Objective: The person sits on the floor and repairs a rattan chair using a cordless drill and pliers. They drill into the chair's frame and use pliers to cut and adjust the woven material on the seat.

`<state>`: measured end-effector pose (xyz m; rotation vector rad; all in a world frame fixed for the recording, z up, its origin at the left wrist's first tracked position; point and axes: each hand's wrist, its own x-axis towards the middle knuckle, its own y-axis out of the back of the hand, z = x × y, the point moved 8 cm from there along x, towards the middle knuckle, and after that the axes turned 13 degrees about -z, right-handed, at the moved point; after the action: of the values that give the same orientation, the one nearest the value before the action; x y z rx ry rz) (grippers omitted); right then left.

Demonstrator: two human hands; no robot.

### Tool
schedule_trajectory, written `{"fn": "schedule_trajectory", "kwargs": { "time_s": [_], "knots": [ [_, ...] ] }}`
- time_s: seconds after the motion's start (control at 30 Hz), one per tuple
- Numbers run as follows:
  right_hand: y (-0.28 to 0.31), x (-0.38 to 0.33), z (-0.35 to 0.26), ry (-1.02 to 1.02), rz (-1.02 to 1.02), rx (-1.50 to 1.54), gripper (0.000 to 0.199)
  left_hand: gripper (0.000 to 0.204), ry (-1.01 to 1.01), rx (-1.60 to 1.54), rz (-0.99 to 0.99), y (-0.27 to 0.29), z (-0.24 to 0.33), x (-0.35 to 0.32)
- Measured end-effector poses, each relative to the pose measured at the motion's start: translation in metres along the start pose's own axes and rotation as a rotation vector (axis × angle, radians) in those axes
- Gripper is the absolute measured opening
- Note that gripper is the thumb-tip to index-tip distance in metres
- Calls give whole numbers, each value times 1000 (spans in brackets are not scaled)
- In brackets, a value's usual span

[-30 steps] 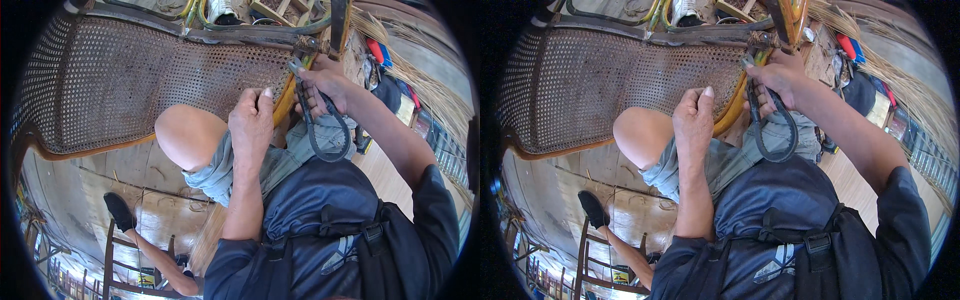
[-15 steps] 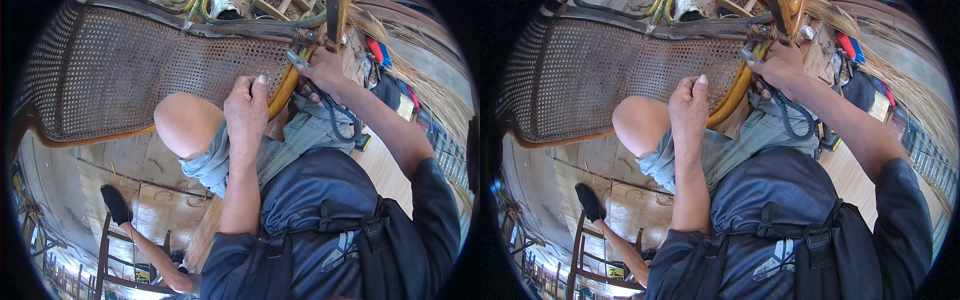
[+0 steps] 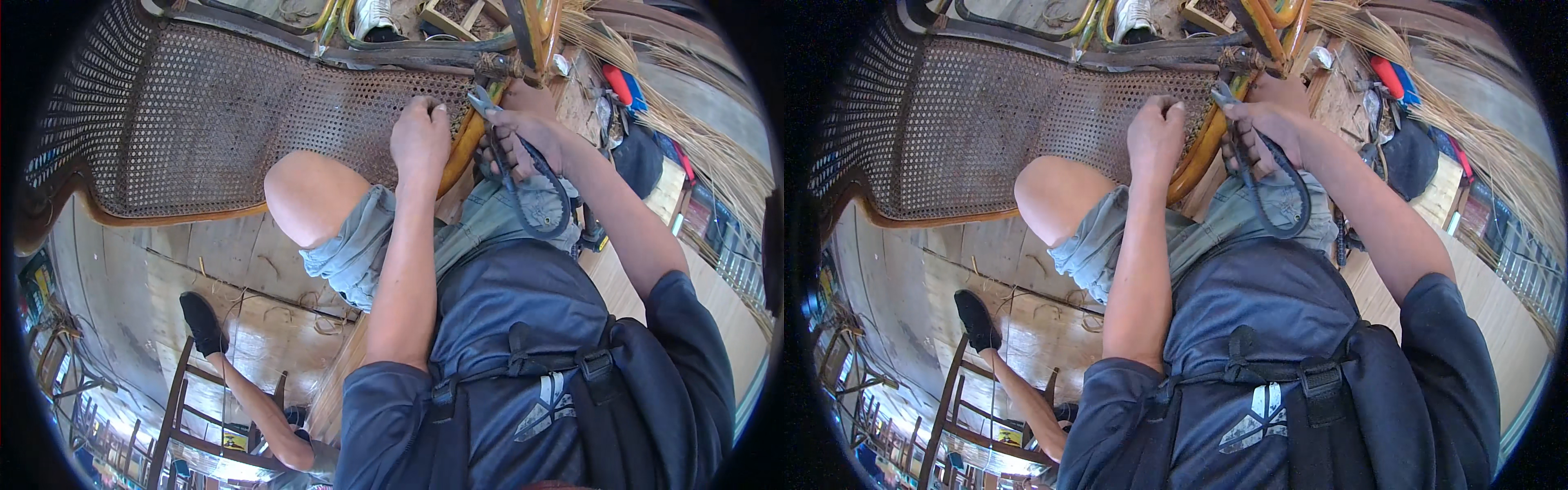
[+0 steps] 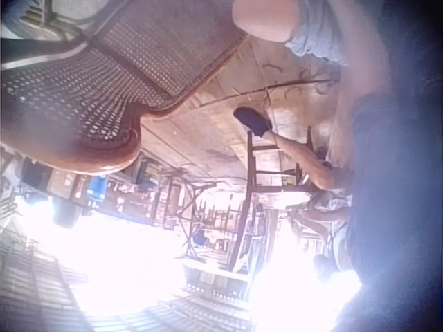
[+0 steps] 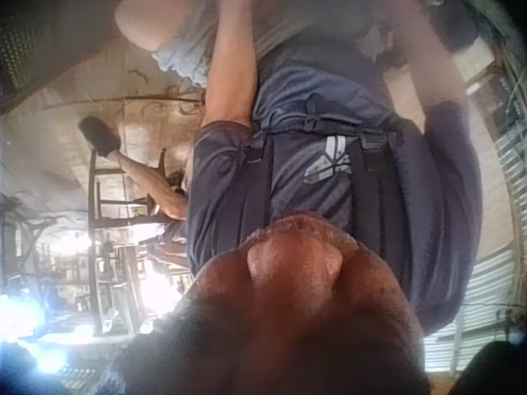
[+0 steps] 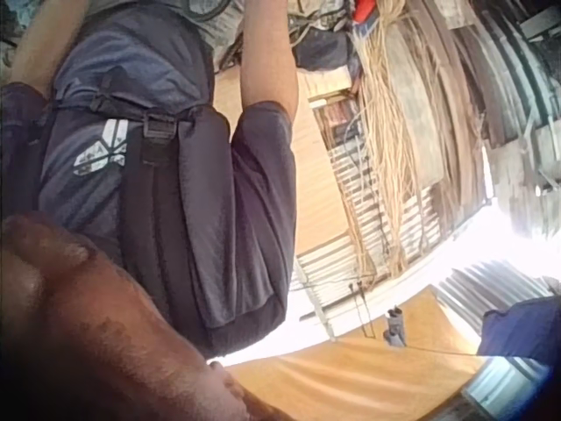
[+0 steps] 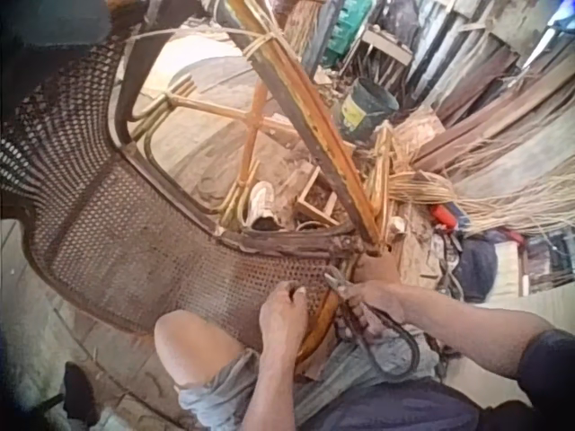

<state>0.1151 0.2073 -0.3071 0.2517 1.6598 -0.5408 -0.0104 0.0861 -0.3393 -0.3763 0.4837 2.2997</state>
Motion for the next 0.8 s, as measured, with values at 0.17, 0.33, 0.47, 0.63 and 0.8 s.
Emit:
{"fn": "schedule_trajectory", "kwargs": {
  "time_s": [0.17, 0.33, 0.47, 0.63, 0.8],
  "knots": [
    [-19, -2, -2, 37, -60, 205, 28, 46, 105, 1, -342, -41, 3, -1],
    [33, 26, -12, 217, 128, 92, 22, 37, 79, 44, -228, -44, 15, -18],
    [9, 4, -44, 282, 303, -212, 27, 30, 30, 49, -130, -47, 14, -4],
    [-4, 3, -48, 287, 372, -246, 23, 28, 41, -89, -28, -43, 1, -3],
    [-2, -6, -42, 329, 371, -214, 21, 30, 127, -257, -26, -35, -16, 5]
  ]
}}
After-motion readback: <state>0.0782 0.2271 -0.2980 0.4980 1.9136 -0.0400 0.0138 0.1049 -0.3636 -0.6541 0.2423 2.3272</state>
